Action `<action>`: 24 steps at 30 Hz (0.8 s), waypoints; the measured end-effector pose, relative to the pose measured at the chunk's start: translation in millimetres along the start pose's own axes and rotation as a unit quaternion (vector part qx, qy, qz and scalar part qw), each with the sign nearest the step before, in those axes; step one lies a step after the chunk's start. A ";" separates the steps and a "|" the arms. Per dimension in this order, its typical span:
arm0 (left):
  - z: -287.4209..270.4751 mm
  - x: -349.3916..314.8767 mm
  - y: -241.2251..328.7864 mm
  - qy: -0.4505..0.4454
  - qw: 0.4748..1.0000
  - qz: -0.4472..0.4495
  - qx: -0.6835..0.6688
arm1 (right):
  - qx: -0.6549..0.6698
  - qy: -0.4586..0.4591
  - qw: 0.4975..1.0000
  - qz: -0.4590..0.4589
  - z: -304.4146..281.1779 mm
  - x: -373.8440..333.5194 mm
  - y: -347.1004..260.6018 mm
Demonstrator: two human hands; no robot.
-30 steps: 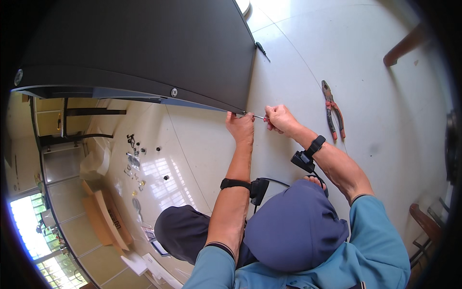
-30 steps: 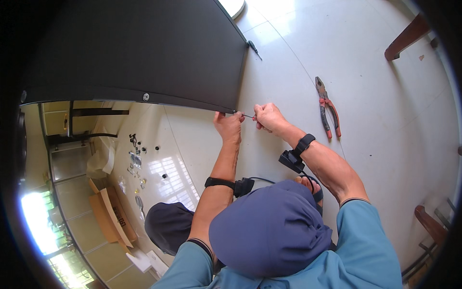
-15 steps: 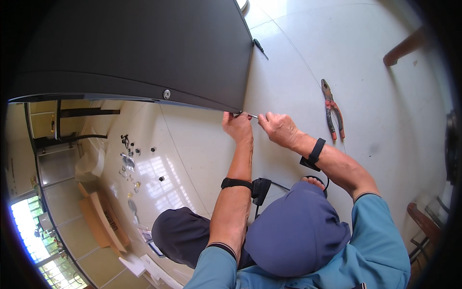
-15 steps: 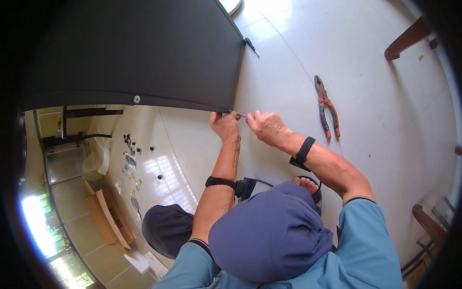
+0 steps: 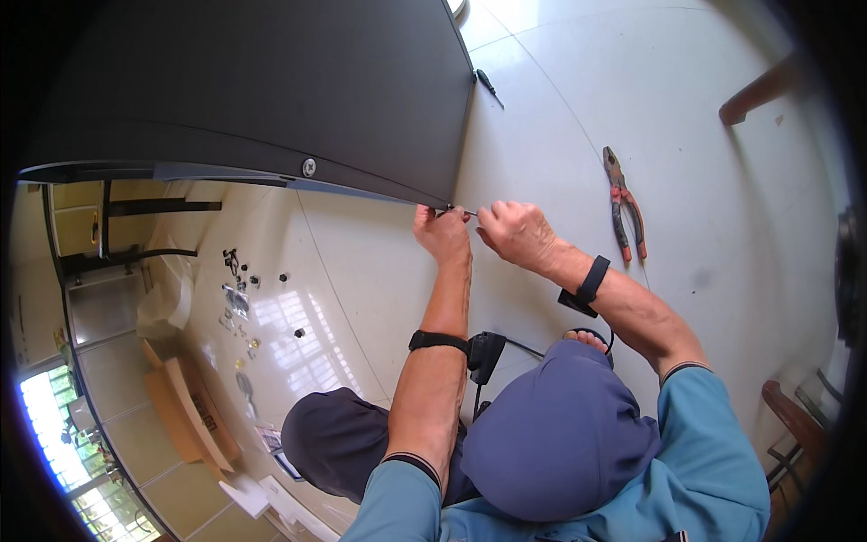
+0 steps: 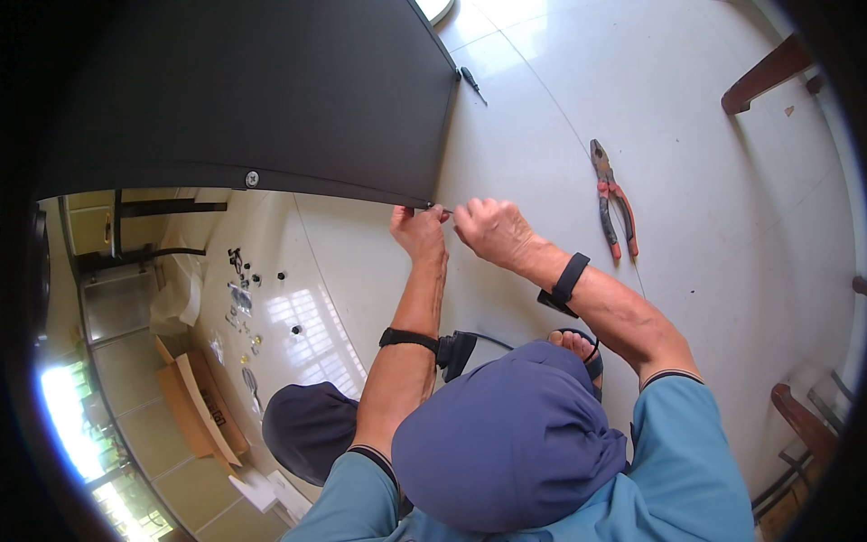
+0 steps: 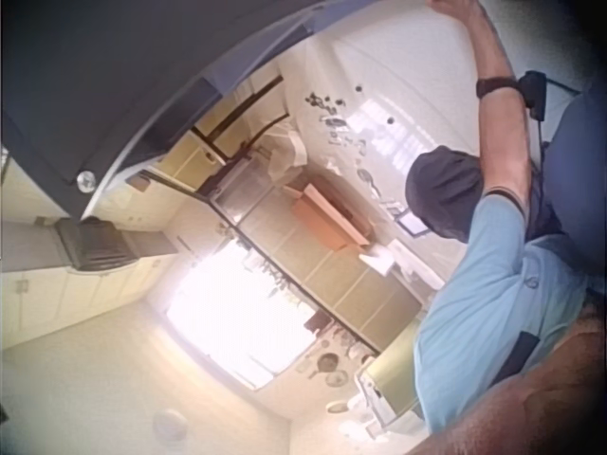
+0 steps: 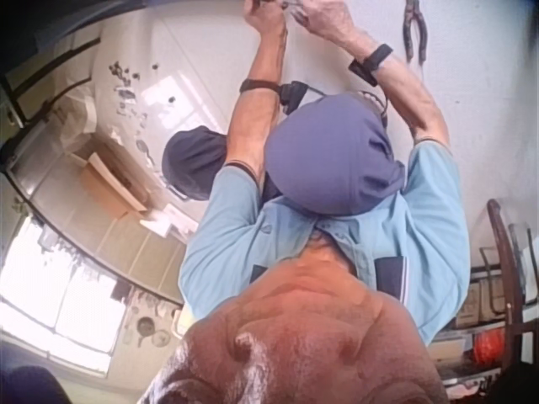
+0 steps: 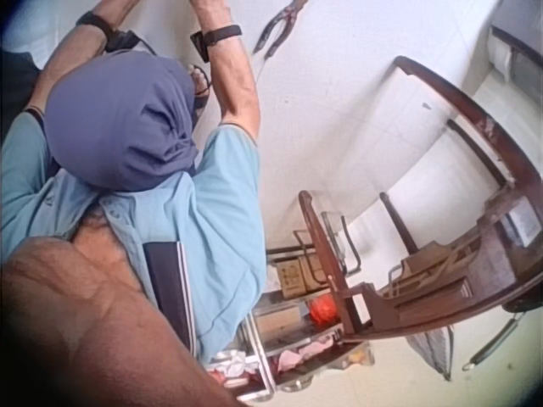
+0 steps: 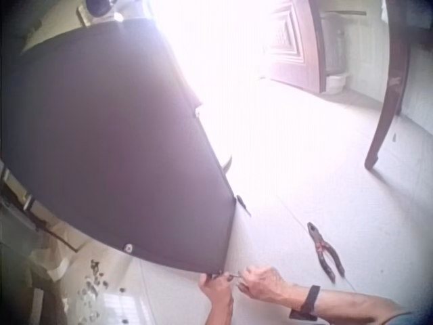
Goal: The person assembles a dark grey metal cabinet using a screwdriver to tighten screws on the frame and base. The person aligns the metal panels and secures them by hand and with a tool.
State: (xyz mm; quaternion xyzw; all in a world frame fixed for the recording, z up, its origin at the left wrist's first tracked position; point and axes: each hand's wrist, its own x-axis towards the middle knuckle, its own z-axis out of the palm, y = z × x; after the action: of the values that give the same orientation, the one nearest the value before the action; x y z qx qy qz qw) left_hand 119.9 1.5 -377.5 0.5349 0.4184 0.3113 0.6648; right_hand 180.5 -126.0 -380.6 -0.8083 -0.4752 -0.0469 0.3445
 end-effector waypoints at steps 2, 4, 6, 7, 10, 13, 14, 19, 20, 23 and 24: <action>-1.3 3.6 -3.8 -0.009 1.000 -0.004 -0.003 | -0.047 -0.056 0.996 -0.051 2.7 -3.3 0.5; -1.6 5.7 -6.8 -0.017 1.000 -0.008 -0.005 | -0.061 -0.058 0.995 -0.048 11.2 -9.8 5.8; 0.0 5.9 -8.5 -0.019 1.000 -0.005 -0.001 | 0.093 -0.056 0.993 0.048 20.7 -9.6 11.5; -0.5 5.9 -8.7 -0.019 1.000 -0.005 0.000 | 0.246 -0.050 0.958 0.141 24.1 -6.4 14.8; 0.4 2.2 -5.8 -0.018 1.000 0.006 -0.020 | 0.597 -0.279 0.561 0.501 -3.1 25.6 38.1; 2.5 -3.2 -3.0 -0.013 1.000 -0.008 -0.020 | 0.566 -0.281 0.576 0.519 -3.9 26.6 36.3; 3.7 -4.8 -2.0 -0.014 1.000 -0.008 -0.021 | 0.516 -0.273 0.640 0.499 -1.4 25.6 34.7; -0.1 -2.3 -0.9 -0.004 1.000 0.001 -0.012 | 0.181 -0.168 0.943 0.225 1.5 5.6 11.1; -2.6 -0.2 -2.4 -0.010 1.000 0.001 -0.012 | -0.005 -0.075 0.997 0.009 -2.0 2.1 6.3; -1.8 1.8 -6.5 -0.013 1.000 -0.005 -0.019 | -0.078 -0.101 0.992 -0.017 1.7 -4.2 1.9; -0.3 1.8 -7.9 -0.009 1.000 -0.011 -0.026 | -0.110 -0.106 0.988 -0.011 4.2 -6.6 2.5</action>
State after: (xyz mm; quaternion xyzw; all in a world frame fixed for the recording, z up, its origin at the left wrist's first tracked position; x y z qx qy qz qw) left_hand 120.1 1.3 -385.6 0.5156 0.4102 0.3095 0.6856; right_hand 177.8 -129.1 -387.7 -0.8364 -0.5099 -0.0161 0.2006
